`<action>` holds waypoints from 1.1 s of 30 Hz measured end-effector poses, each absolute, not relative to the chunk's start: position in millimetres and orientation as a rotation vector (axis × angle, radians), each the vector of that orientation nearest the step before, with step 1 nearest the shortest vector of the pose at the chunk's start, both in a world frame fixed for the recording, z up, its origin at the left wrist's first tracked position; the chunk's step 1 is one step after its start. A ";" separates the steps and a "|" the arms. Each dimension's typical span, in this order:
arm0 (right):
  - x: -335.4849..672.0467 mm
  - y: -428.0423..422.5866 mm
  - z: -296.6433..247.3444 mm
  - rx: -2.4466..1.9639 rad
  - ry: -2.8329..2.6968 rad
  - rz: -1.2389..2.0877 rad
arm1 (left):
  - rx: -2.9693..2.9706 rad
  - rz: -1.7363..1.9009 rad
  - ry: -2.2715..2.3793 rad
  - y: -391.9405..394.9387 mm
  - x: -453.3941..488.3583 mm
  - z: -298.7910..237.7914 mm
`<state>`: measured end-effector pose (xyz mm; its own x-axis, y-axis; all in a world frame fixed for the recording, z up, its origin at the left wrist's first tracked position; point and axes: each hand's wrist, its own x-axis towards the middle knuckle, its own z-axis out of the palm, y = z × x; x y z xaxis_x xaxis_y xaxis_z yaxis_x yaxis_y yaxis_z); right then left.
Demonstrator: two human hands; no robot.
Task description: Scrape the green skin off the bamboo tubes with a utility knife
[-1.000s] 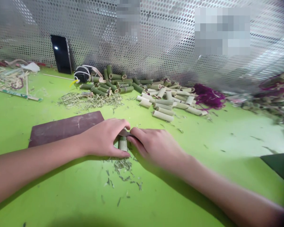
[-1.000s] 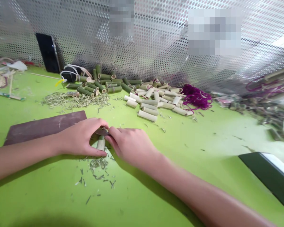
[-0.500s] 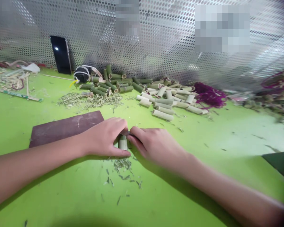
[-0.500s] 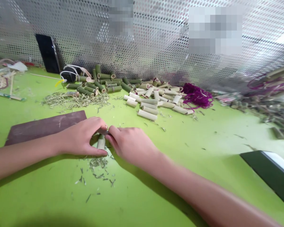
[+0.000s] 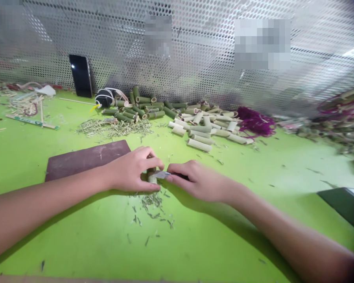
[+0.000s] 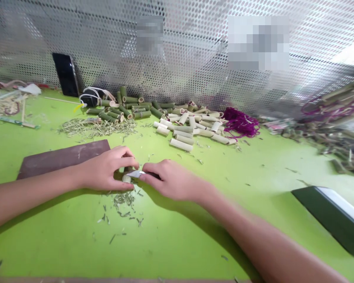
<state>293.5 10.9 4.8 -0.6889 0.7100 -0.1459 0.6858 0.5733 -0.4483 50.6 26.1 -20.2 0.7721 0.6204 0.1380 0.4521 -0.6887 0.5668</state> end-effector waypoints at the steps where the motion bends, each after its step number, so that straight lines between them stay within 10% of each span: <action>1: 293.9 11.4 3.6 -1.242 -2.726 0.705 | 2.448 0.442 0.809 26.6 50.3 -20.5; 12: 274.0 4.7 -1.2 -1.407 -2.749 0.155 | 2.490 0.470 0.828 28.2 53.2 -21.9; 33: 272.5 4.1 -1.3 -1.366 -2.754 0.359 | 2.444 0.434 0.862 23.8 45.2 -19.7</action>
